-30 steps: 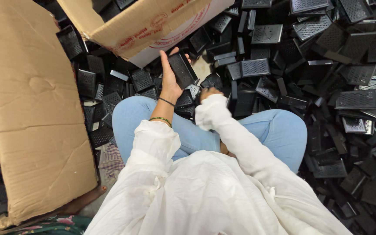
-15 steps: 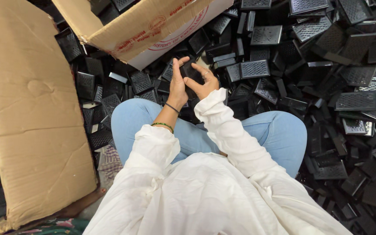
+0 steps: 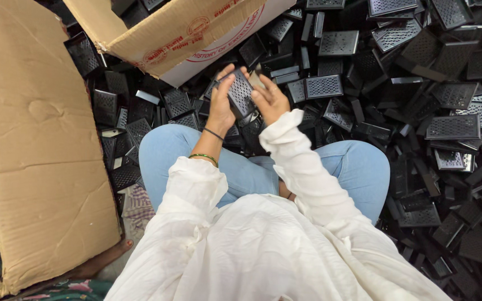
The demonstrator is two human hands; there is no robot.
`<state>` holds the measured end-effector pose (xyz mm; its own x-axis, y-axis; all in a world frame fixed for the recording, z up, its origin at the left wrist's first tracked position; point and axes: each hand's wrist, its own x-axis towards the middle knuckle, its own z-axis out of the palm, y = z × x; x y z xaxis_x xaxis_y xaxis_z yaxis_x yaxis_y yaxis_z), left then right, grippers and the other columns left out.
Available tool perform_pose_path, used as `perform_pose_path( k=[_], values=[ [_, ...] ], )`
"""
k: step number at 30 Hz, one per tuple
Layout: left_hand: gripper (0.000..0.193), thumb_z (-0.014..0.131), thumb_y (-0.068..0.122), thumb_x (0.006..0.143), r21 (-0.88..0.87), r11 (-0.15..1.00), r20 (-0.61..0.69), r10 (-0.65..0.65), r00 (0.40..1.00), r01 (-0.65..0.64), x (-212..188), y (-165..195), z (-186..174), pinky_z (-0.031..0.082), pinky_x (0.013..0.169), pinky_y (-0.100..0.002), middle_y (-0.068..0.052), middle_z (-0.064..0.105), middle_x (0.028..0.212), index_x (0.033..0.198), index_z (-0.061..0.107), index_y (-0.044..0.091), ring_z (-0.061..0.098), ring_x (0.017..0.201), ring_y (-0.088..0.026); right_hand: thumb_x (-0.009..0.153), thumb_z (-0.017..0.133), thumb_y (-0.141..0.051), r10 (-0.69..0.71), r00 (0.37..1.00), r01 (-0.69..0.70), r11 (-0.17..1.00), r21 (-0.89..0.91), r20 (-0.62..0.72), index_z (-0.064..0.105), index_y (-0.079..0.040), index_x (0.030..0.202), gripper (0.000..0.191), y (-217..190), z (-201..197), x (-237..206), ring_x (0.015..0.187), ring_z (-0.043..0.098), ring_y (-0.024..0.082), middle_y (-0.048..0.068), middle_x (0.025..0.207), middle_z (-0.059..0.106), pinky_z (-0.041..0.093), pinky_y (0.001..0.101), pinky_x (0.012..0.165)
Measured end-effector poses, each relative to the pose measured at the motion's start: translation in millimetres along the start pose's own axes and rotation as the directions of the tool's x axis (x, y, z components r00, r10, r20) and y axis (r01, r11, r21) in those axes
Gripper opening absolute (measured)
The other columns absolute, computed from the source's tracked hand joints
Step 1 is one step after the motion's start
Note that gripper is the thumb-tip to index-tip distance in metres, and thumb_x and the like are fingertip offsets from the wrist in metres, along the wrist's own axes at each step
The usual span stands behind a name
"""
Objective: The person sits on the floor surrounded by small metal graters and repeatedly picks them up, turns them over, and places them into a cardboard box. The person handles the items one at a time, inspecting them briefly before depositing them into the box.
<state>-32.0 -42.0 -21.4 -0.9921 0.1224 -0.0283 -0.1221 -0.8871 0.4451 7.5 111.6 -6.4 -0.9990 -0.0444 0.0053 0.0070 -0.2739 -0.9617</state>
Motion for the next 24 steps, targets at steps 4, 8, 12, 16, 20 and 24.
perform_pose_path(
  k=[4, 8, 12, 16, 20, 24],
  values=[
    [0.046, 0.059, 0.004, 0.099, 0.085, 0.996, 0.086, -0.035, 0.996, 0.028, -6, 12, 11, 0.056, 0.105, -0.042, -0.022, 0.063, 0.137, 0.143, 0.048, -0.002, 0.065, 0.126, -0.029, 0.100, 0.068, -0.007, 0.350, 0.932, -0.363, 0.892, 0.269, 0.095, 0.061, 0.004, 0.136, 0.039, 4, -21, -6, 0.107, 0.070, 0.026, 0.015, 0.119, 0.072, 0.061, 0.0419, 0.095],
    [0.050, 0.065, 0.015, 0.103, 0.244, 0.967, 0.132, 0.038, 0.990, -0.070, -9, 18, 22, 0.052, 0.110, -0.044, -0.022, 0.059, 0.142, 0.147, 0.047, -0.001, 0.061, 0.128, -0.030, 0.092, 0.071, 0.001, 0.212, 0.977, -0.197, 0.934, 0.297, -0.019, 0.062, 0.007, 0.125, 0.035, -44, 17, -17, 0.100, 0.074, 0.027, 0.016, 0.110, 0.075, 0.064, 0.0445, 0.090],
    [0.070, 0.053, 0.057, 0.095, -0.041, 0.999, 0.088, 0.005, 0.996, -0.001, 2, 26, 8, 0.052, 0.109, -0.042, -0.015, 0.066, 0.137, 0.140, 0.051, 0.003, 0.066, 0.125, -0.026, 0.104, 0.069, 0.011, -0.705, 0.708, 0.671, 0.690, -0.272, -0.044, 0.055, -0.003, 0.141, 0.043, -149, 48, -16, 0.125, 0.062, 0.017, 0.009, 0.143, 0.057, 0.054, 0.0329, 0.109],
    [0.065, 0.053, 0.060, 0.099, 0.100, 0.995, -0.385, 0.016, 0.923, 0.025, 11, 23, -22, 0.051, 0.089, -0.035, -0.008, 0.070, 0.115, 0.130, 0.059, 0.003, 0.064, 0.100, -0.018, 0.094, 0.074, 0.000, -0.974, 0.152, 0.883, 0.058, -0.465, 0.168, 0.061, -0.004, 0.130, 0.039, -204, 44, 2, 0.116, 0.062, 0.026, 0.013, 0.132, 0.060, 0.054, 0.0382, 0.100],
    [0.058, 0.054, 0.057, 0.097, 0.223, 0.971, -0.536, 0.052, 0.843, 0.081, 15, 18, -38, 0.050, 0.078, -0.030, -0.005, 0.070, 0.108, 0.123, 0.063, 0.006, 0.064, 0.091, -0.014, 0.084, 0.079, -0.012, -0.828, 0.407, 0.702, 0.014, -0.712, 0.385, 0.067, -0.005, 0.119, 0.038, -183, 47, 40, 0.108, 0.062, 0.034, 0.017, 0.121, 0.064, 0.053, 0.0435, 0.092],
    [0.056, 0.053, 0.057, 0.098, 0.284, 0.956, -0.492, 0.082, 0.867, 0.071, 17, 13, -37, 0.052, 0.075, -0.030, -0.005, 0.070, 0.106, 0.119, 0.064, 0.006, 0.064, 0.088, -0.015, 0.075, 0.084, -0.024, -0.279, 0.856, 0.456, 0.016, -0.890, 0.434, 0.073, -0.006, 0.108, 0.040, -116, 43, 35, 0.099, 0.062, 0.042, 0.022, 0.110, 0.067, 0.053, 0.0488, 0.084]
  ],
)
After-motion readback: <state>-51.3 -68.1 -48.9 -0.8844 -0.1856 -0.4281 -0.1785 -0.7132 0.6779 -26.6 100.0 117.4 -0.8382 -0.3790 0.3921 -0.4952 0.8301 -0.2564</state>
